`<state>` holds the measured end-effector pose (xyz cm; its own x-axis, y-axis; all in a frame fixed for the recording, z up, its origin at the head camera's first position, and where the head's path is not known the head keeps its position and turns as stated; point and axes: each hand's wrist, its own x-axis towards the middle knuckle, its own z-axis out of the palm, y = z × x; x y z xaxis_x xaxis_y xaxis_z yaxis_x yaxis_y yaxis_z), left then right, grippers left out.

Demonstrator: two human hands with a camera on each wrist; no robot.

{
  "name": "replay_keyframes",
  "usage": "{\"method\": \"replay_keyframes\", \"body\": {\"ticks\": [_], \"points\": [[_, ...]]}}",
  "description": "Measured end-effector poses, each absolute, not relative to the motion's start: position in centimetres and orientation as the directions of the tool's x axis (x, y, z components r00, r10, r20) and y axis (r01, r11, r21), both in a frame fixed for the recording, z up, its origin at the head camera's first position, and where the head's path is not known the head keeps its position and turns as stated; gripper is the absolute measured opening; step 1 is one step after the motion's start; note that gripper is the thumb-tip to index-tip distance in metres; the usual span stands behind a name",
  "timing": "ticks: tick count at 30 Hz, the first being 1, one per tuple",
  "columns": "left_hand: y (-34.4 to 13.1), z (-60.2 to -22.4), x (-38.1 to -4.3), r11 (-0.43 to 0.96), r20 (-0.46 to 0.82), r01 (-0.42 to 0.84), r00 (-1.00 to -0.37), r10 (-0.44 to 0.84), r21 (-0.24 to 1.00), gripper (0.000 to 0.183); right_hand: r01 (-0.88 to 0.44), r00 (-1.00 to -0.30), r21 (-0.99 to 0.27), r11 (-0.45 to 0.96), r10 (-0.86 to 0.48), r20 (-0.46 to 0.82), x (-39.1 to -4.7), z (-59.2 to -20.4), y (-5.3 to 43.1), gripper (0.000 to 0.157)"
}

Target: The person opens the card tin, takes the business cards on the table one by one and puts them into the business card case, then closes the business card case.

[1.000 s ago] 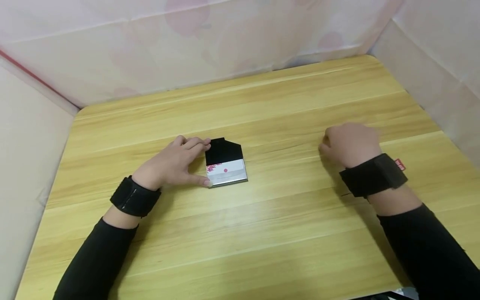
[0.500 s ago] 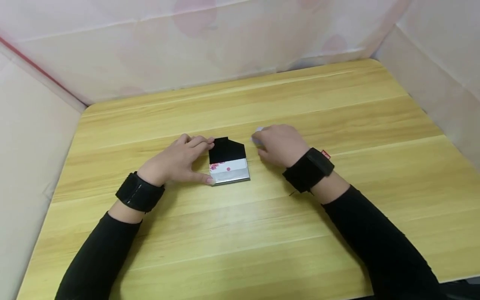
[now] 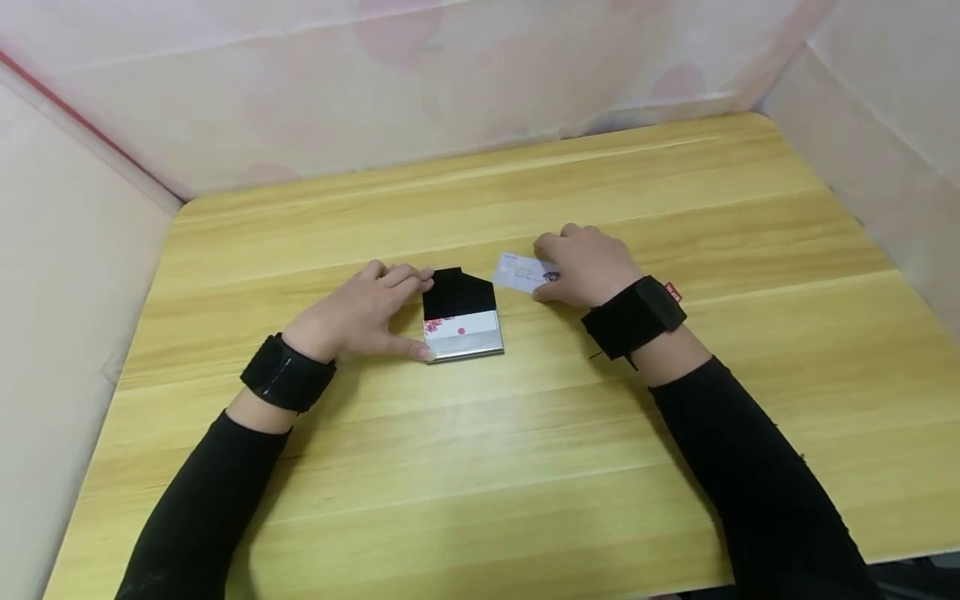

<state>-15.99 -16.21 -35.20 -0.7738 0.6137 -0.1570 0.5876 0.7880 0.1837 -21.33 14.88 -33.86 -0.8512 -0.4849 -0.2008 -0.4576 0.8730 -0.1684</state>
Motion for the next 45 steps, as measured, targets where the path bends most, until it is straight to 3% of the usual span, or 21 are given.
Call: {"method": "replay_keyframes", "body": {"ticks": [10,13,17,22,28,45], "points": [[-16.2,-36.1,-16.0,0.791,-0.164,0.578,-0.776,0.609,0.201,0.105,-0.409,-0.859,-0.286,0.867,-0.471,-0.2,-22.1,-35.2,15.6,0.057],[-16.3,-36.1,-16.0,0.794,-0.166,0.575,-0.778,0.606,0.199,0.105,-0.442,-0.861,-0.299,0.846,-0.494,-0.125,-22.3,-35.4,15.5,0.038],[-16.3,-36.1,-16.0,0.793,-0.162,0.578,-0.779,0.606,0.191,0.105,-0.542,-0.833,-0.315,0.779,-0.548,0.078,-22.1,-35.1,14.6,0.016],[-16.3,-36.0,-16.0,0.797,-0.169,0.575,-0.78,0.602,0.184,0.105,-0.674,-0.729,-0.416,0.61,-0.639,0.245,-21.1,-34.5,12.9,0.018],[-16.1,-36.0,-16.1,0.799,-0.157,0.574,-0.785,0.599,0.177,0.108,-0.771,-0.579,-0.472,0.428,-0.78,0.237,-19.6,-34.6,11.4,0.026],[-15.1,-35.7,-16.2,0.789,-0.146,0.588,-0.777,0.612,0.178,0.108,-0.778,-0.58,-0.415,0.472,-0.794,0.182,-18.2,-35.4,10.7,0.023]]}}
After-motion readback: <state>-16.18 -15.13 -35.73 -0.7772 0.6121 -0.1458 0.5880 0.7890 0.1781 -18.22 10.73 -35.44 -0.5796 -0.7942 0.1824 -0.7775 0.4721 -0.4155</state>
